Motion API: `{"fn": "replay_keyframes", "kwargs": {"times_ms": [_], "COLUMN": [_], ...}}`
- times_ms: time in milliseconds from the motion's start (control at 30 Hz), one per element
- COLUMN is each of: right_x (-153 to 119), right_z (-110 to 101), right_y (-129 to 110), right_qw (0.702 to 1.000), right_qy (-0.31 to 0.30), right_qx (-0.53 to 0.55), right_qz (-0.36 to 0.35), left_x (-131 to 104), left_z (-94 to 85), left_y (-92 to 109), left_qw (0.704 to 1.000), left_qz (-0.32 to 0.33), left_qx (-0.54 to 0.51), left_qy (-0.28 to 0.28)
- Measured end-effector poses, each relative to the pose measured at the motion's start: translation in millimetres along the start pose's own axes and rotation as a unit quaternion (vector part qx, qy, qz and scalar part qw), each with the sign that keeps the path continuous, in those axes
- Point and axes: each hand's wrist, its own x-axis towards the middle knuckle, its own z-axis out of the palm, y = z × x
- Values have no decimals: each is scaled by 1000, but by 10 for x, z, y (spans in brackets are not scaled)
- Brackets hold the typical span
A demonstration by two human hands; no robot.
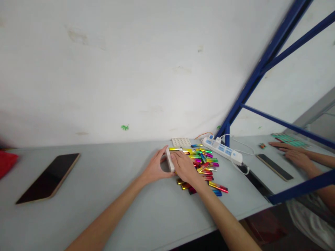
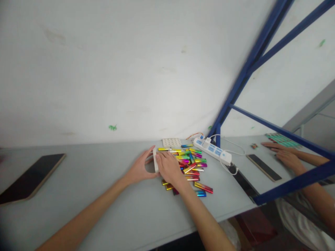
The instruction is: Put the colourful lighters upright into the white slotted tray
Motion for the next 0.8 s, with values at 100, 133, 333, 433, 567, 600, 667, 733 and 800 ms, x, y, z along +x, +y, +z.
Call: {"fn": "replay_keyframes", "kwargs": {"times_ms": [100, 133, 333, 433, 567, 600, 667, 733, 800], "right_x": [-10, -12, 13, 0, -59, -65, -53, -14, 30], "right_z": [-35, -44, -75, -111, -257, -305, -383, -406, -351], "right_y": [16, 11, 10, 94, 249, 274, 283, 229, 126], "right_qw": [997, 995, 990, 991, 989, 989, 989, 990, 993], "right_qy": [-23, -33, -50, -36, -31, -33, -38, -39, -43], "right_qx": [-65, -90, -128, -117, -110, -106, -95, -85, -76], "right_qz": [26, 30, 39, 60, 91, 98, 109, 105, 75], "left_x": [18, 26, 43, 30, 11, 8, 5, 3, -5], "left_z": [-14, -19, -50, -49, -29, -25, -24, -33, -47], "left_y": [7, 3, -11, 2, 15, 17, 17, 12, 1], "left_qw": [1000, 1000, 998, 998, 999, 1000, 1000, 999, 999], "left_qz": [2, 3, 6, 1, -4, -4, -2, -1, -5], "left_qx": [7, 17, 61, 67, 31, 25, 24, 37, 46], "left_qy": [-2, -2, -6, -7, -4, -4, -2, -1, -3]}}
